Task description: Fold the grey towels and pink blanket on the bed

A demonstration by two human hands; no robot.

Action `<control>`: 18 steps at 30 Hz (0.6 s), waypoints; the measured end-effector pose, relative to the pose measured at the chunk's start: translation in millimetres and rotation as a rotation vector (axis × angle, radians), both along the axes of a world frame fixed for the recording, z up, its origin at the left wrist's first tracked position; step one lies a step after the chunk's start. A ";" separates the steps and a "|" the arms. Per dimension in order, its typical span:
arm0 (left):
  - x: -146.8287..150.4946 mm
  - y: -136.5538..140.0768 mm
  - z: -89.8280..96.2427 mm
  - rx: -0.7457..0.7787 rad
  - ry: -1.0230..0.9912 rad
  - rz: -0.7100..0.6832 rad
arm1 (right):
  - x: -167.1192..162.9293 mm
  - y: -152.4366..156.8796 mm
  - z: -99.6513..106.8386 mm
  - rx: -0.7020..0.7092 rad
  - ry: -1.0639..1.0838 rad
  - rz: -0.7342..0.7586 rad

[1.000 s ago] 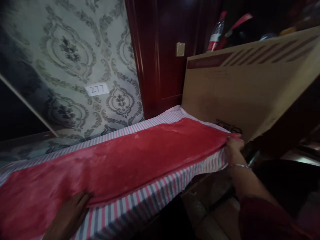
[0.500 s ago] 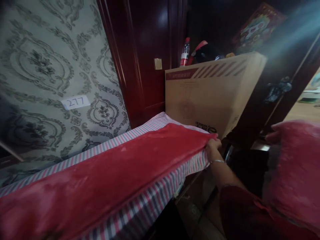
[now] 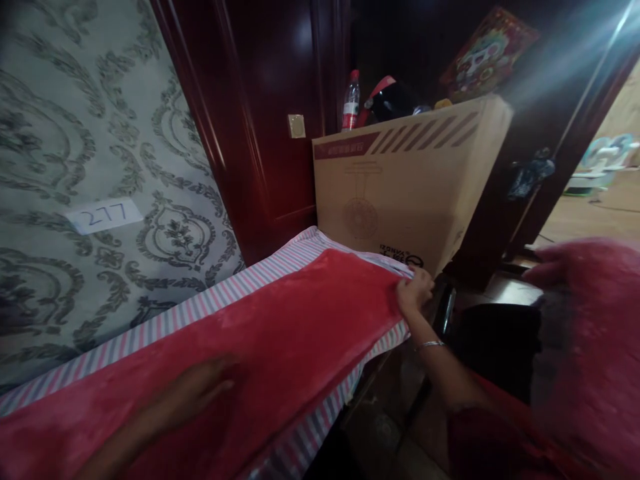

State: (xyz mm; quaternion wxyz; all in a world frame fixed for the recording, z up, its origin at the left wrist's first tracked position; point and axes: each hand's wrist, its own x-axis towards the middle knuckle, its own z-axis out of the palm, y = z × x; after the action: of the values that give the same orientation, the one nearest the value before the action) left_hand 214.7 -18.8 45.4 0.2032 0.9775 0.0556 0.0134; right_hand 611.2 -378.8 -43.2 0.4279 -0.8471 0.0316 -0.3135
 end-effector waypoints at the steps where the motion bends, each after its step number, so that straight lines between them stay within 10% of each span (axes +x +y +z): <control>1: 32.0 -12.5 0.0 -0.005 0.013 -0.063 | 1.5 11.1 6.1 -0.079 -0.022 0.086; 7: 167.2 -63.6 -27.3 0.141 -0.024 -0.114 | 26.3 81.4 30.0 -0.338 0.022 0.365; 18: 187.9 -61.4 -75.1 0.289 -0.121 -0.133 | 5.2 121.3 27.6 -0.707 0.045 0.628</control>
State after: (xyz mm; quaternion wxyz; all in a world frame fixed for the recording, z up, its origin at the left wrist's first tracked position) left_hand 402.6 -80.2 -29.7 0.0637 0.9955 -0.0243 0.0665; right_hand 616.5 -257.4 -15.7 0.1865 -0.9161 -0.3254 -0.1419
